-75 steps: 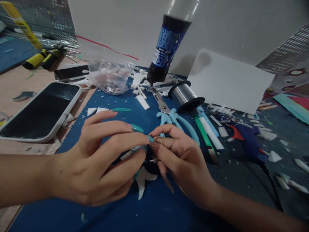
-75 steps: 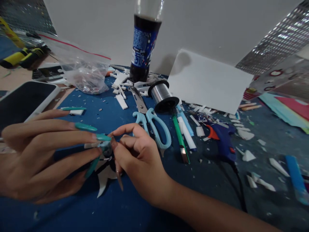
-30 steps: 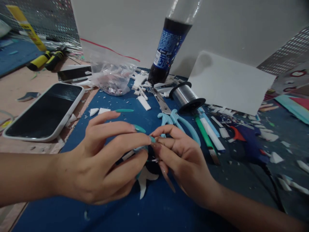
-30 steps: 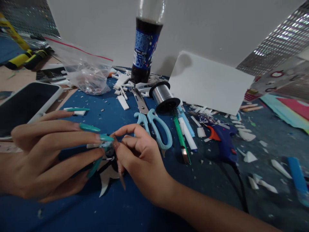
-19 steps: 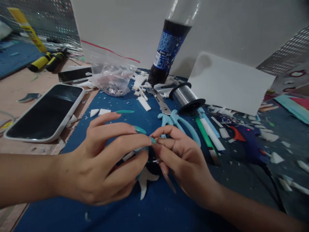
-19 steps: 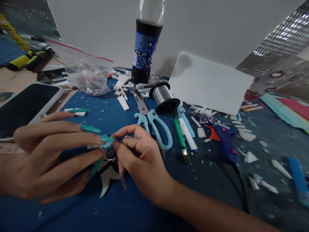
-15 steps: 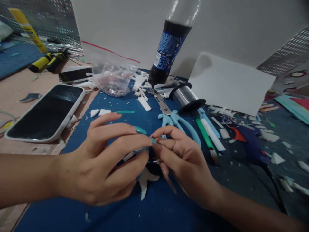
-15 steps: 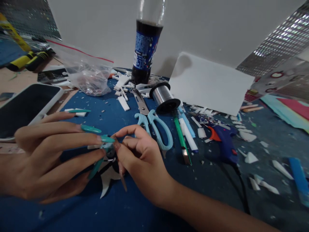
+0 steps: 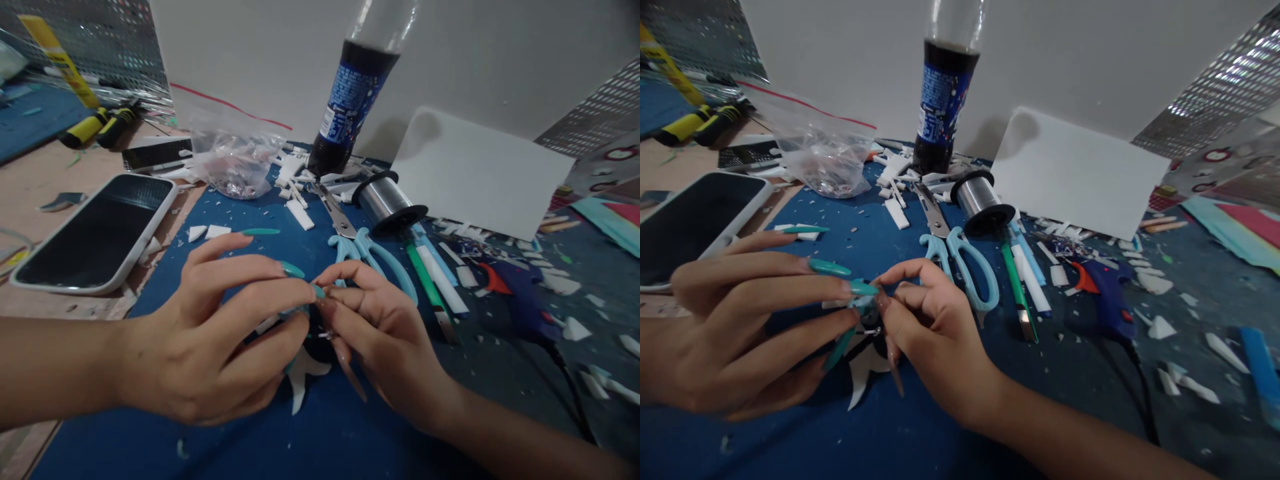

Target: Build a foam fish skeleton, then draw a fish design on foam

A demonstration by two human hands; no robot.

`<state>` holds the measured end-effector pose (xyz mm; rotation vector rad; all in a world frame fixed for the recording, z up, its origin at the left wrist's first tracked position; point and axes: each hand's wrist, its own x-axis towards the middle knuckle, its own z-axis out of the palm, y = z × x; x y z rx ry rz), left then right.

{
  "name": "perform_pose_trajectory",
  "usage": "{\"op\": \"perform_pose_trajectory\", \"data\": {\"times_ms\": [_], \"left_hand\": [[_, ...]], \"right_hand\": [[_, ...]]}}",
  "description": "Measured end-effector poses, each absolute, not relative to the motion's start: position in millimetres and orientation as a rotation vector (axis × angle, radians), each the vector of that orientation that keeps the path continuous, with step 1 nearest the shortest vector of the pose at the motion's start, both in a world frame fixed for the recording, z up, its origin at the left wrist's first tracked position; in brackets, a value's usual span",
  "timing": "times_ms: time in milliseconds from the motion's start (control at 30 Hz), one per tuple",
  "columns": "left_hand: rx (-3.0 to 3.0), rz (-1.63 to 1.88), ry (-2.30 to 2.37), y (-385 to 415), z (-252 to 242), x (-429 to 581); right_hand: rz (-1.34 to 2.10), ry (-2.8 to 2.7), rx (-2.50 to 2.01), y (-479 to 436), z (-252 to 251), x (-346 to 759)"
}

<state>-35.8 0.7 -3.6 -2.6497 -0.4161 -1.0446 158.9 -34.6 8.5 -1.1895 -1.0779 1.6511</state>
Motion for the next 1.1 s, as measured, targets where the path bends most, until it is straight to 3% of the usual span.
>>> {"op": "perform_pose_trajectory", "data": {"times_ms": [1100], "left_hand": [[-2.647, -1.025, -0.412, 0.8, -4.9, -36.3]], "right_hand": [[1.646, -1.093, -1.202, -34.8, 8.7, 158.7]]}}
